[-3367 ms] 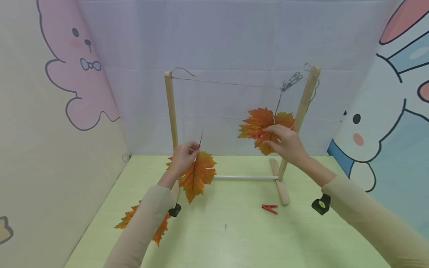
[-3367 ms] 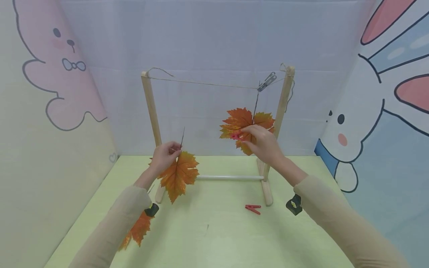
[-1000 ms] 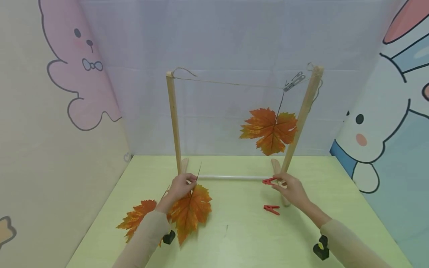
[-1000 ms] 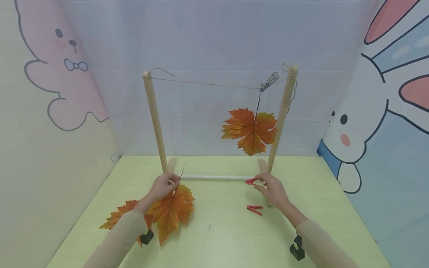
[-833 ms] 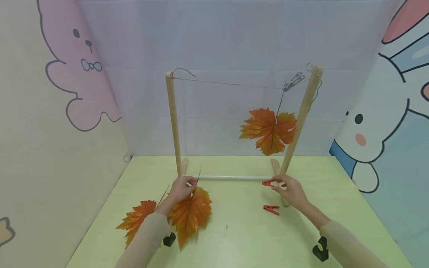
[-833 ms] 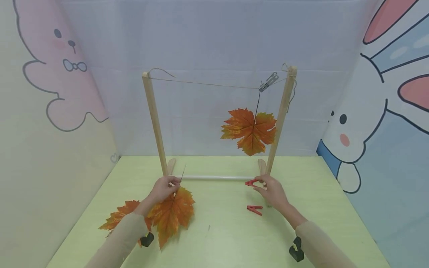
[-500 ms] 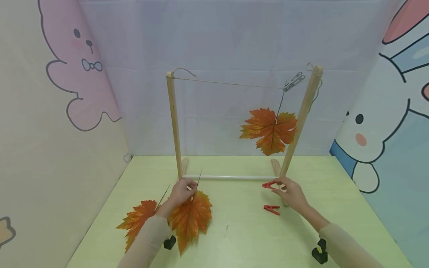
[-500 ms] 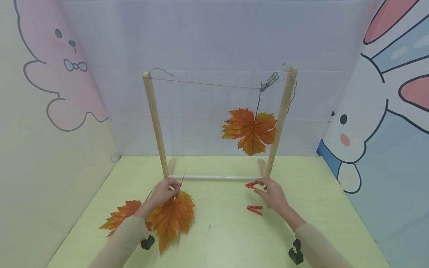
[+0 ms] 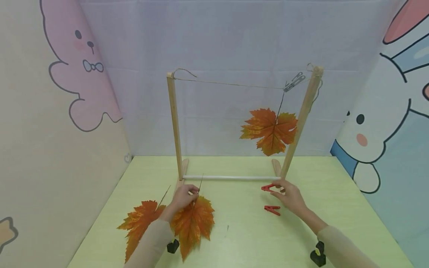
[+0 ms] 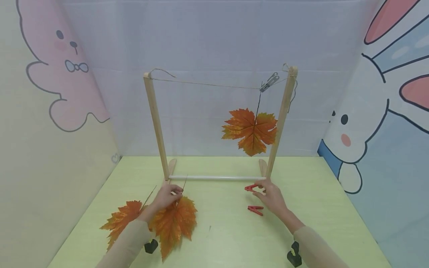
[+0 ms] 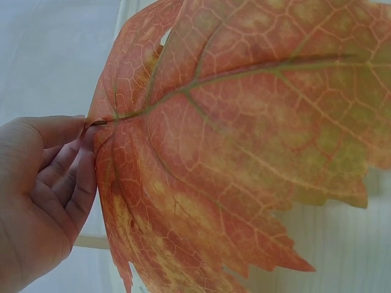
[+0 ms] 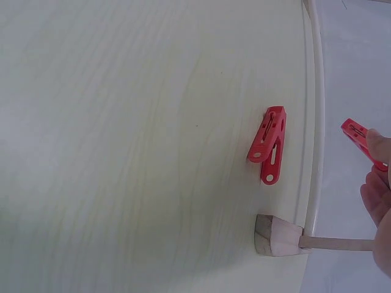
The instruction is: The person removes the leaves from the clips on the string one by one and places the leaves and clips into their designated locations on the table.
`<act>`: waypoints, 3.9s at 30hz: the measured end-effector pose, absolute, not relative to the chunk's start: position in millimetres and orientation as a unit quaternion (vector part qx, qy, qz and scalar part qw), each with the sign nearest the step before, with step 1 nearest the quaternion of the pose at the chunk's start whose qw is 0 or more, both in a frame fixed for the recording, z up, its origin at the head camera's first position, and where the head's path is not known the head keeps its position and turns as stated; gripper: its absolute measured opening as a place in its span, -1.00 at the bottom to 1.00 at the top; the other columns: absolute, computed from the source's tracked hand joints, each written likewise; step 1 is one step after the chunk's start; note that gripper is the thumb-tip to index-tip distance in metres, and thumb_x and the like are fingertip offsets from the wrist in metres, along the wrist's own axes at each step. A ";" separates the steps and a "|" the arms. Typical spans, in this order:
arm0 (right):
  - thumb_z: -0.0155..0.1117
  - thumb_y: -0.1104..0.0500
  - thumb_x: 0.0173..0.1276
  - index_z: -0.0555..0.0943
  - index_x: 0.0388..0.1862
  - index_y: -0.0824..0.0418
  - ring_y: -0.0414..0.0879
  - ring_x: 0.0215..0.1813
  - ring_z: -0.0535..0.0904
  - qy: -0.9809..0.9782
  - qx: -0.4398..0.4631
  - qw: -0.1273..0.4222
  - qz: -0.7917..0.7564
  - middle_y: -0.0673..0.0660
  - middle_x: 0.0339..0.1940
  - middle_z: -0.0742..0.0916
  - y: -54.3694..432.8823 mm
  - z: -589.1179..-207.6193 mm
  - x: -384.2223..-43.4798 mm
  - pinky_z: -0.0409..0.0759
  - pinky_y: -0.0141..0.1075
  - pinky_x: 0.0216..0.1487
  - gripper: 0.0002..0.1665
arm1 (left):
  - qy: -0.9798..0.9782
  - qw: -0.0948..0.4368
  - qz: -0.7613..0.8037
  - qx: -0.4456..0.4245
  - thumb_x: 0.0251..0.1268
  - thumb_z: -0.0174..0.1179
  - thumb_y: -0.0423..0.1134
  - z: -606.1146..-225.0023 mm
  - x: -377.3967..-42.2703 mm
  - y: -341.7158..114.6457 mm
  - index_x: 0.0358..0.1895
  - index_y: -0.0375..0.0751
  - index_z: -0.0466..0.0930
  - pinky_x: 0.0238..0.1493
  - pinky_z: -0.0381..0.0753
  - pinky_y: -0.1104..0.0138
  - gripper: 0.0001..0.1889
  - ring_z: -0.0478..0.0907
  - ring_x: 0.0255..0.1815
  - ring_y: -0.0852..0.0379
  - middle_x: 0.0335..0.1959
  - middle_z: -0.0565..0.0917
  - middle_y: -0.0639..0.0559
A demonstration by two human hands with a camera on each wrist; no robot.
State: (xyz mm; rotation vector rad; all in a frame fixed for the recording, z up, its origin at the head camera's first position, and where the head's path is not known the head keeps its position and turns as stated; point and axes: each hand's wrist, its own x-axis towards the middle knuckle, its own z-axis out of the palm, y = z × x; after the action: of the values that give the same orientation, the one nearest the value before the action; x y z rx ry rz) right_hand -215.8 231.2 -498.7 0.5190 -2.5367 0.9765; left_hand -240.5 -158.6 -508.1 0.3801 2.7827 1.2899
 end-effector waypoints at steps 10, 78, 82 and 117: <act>0.46 0.40 -0.14 0.60 -0.25 0.31 0.09 -0.34 0.60 -0.894 0.188 0.204 0.351 0.18 -0.34 0.68 228.6 -506.0 -214.7 0.59 -0.30 -0.42 -0.61 | 0.912 0.030 0.395 0.105 0.12 0.17 -0.40 -522.2 -237.3 -156.1 -0.26 -0.34 0.63 -0.43 0.49 0.33 -0.86 0.52 -0.38 0.11 -0.44 0.64 0.00; 0.37 0.32 0.04 0.58 -0.19 0.39 0.01 -0.38 0.64 -0.915 0.108 0.076 0.381 0.24 -0.27 0.67 237.2 -538.7 -212.7 0.57 -0.37 -0.44 -0.68 | 0.897 0.028 0.431 0.090 0.08 0.22 -0.43 -549.9 -224.2 -166.2 -0.27 -0.33 0.63 -0.42 0.50 0.33 -0.88 0.49 -0.45 0.16 -0.46 0.62 0.00; 0.37 0.30 0.04 0.58 -0.18 0.38 -0.04 -0.37 0.63 -0.925 0.104 0.071 0.359 0.21 -0.26 0.67 238.9 -540.0 -214.2 0.55 -0.33 -0.40 -0.67 | 0.897 0.028 0.432 0.096 0.09 0.22 -0.43 -550.6 -224.7 -166.4 -0.26 -0.34 0.62 -0.42 0.51 0.33 -0.87 0.50 -0.45 0.15 -0.45 0.62 0.00; 0.38 0.29 0.00 0.63 -0.23 0.39 0.11 -0.19 0.59 -0.961 0.123 0.072 0.238 0.23 -0.26 0.68 236.2 -539.1 -223.8 0.51 -0.03 -0.17 -0.69 | 0.905 0.024 0.413 0.096 0.08 0.22 -0.44 -551.6 -225.4 -163.5 -0.27 -0.32 0.62 -0.41 0.52 0.31 -0.87 0.52 -0.45 0.15 -0.47 0.61 0.03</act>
State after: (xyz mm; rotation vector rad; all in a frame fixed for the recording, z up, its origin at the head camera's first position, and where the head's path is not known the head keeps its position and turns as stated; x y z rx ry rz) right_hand -223.8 236.2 -539.1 0.3683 -2.8881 0.7162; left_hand -225.4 -163.5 -551.6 0.2969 2.8016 1.2797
